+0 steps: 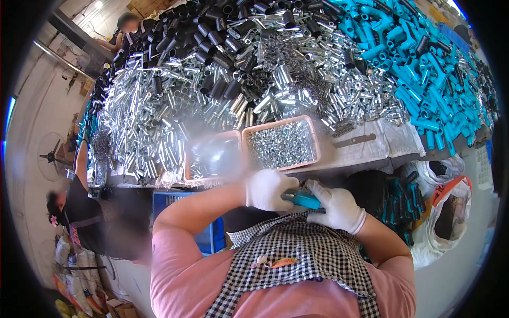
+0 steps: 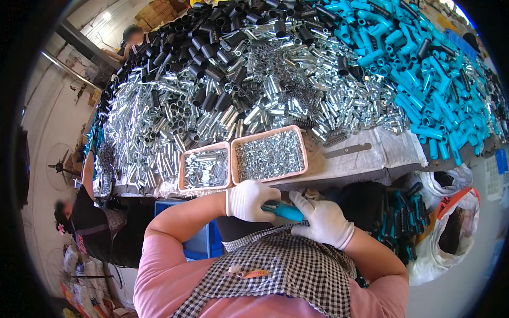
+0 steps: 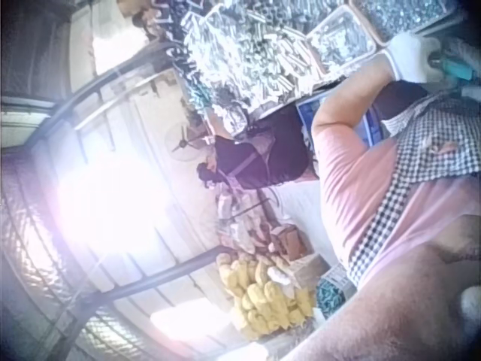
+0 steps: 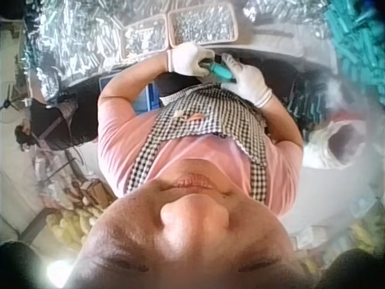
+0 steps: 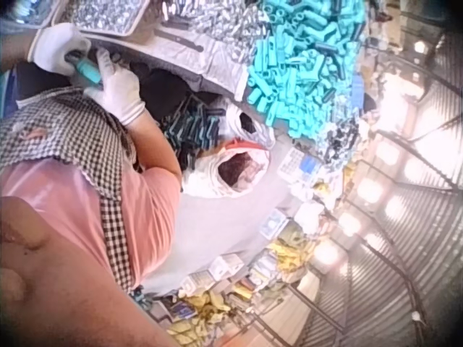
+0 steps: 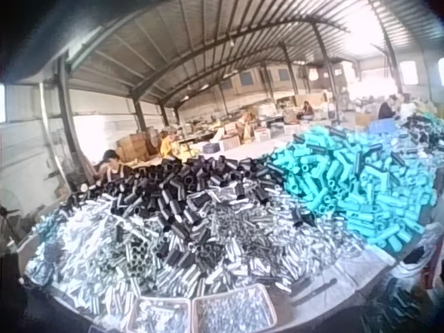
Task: Assembling plastic handles and metal components at a manufacturing workbench.
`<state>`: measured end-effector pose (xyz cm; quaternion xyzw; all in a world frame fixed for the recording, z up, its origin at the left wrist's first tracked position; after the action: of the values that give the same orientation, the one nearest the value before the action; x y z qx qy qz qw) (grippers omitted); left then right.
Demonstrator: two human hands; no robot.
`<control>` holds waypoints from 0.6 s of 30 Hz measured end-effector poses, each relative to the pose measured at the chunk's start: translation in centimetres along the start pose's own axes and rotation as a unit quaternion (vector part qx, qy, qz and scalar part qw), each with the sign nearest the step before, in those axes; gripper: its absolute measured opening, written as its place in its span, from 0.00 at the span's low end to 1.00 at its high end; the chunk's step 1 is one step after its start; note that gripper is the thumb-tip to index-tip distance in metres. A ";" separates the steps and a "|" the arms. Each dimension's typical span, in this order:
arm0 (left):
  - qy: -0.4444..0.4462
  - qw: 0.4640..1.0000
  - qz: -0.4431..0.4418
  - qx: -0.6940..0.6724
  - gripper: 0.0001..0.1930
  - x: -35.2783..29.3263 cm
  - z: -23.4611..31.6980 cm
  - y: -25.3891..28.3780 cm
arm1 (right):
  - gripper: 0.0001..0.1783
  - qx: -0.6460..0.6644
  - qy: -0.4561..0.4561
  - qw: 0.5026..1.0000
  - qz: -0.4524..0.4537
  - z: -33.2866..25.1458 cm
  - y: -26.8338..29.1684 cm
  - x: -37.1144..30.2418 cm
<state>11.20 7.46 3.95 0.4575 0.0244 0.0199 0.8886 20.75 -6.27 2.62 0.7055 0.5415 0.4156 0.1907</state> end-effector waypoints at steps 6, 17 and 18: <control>-0.014 0.988 0.122 0.096 0.25 5.0 -2.7 5.6 | 0.36 0.417 -0.250 0.874 -0.025 3.0 -1.6 0.5; 0.295 0.806 0.422 0.292 0.21 10.3 -19.9 19.5 | 0.36 0.732 -0.375 0.562 0.089 3.8 -1.7 -0.8; 0.318 0.797 0.432 0.276 0.19 9.5 -18.9 19.6 | 0.37 0.762 -0.359 0.535 0.074 3.3 -1.7 -1.0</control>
<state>19.23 34.73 8.75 0.6148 0.1098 0.5384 0.5658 22.28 -6.07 -0.87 0.7115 0.4855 -0.4292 -0.2719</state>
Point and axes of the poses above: each hand's wrist, its own x-axis towards the middle knuckle, its own y-axis out of the back of the hand, z = x × y, the point moved 6 cm from there along x, towards the middle knuckle, and after that the axes turned 10 degrees about z, right-handed, at the moved point
